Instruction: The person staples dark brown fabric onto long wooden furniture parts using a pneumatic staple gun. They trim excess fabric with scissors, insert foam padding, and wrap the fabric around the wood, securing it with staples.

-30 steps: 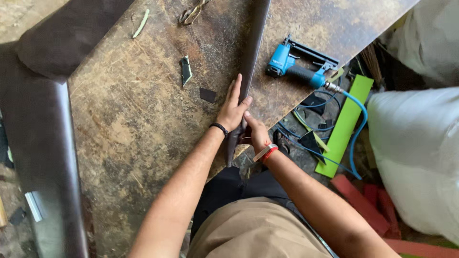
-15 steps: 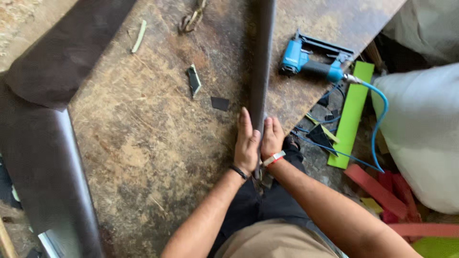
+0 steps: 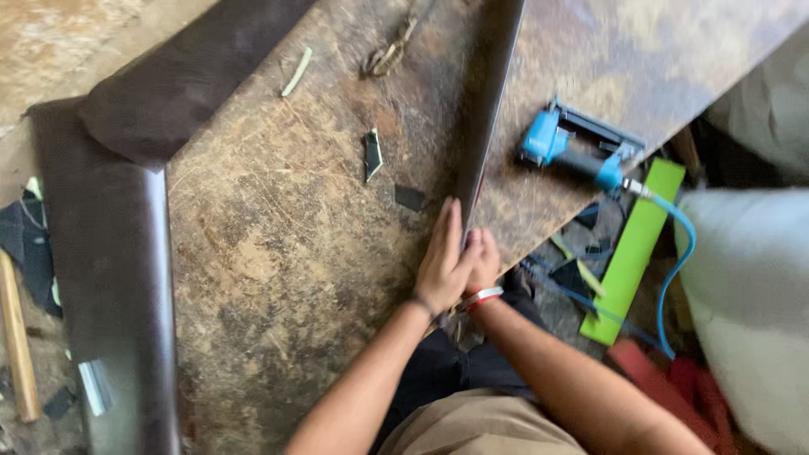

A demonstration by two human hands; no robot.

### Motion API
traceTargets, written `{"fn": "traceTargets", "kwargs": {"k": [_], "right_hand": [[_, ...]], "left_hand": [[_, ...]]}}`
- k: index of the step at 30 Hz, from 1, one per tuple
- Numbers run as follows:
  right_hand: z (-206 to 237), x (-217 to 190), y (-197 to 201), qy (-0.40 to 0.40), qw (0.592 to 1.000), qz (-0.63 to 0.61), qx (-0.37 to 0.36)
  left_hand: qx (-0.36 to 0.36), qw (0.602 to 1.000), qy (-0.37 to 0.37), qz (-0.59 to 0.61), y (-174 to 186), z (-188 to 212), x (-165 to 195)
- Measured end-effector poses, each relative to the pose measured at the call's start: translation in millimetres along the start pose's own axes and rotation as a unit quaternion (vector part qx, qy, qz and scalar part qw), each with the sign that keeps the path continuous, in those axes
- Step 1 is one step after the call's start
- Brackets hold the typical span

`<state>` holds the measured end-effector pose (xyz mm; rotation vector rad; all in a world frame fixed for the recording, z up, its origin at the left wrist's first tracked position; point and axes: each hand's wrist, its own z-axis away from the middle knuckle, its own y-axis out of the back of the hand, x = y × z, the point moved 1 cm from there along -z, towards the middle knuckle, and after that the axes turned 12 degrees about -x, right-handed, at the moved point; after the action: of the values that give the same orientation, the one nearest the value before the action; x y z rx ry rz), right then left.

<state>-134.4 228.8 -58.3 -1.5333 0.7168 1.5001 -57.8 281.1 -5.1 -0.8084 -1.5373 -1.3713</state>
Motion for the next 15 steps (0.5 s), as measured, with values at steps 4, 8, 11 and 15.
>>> {"fn": "traceTargets", "kwargs": {"k": [4,8,11,15], "right_hand": [[-2,-8,-8,-0.026,0.994,0.101,-0.021],[-30,-37,4,-0.075,0.956,0.243,-0.146],[-62,-79,47,0.005,0.850,0.462,-0.253],[-147,-132,135,0.148,0.733,0.646,-0.150]], "left_hand": [[-0.028,0.983,0.178,0.044,14,25,-18],[-0.025,0.972,0.228,-0.043,19,17,-15],[-0.015,0.970,0.233,-0.059,20,10,-6],[-0.008,0.970,0.237,-0.063,18,11,4]]}}
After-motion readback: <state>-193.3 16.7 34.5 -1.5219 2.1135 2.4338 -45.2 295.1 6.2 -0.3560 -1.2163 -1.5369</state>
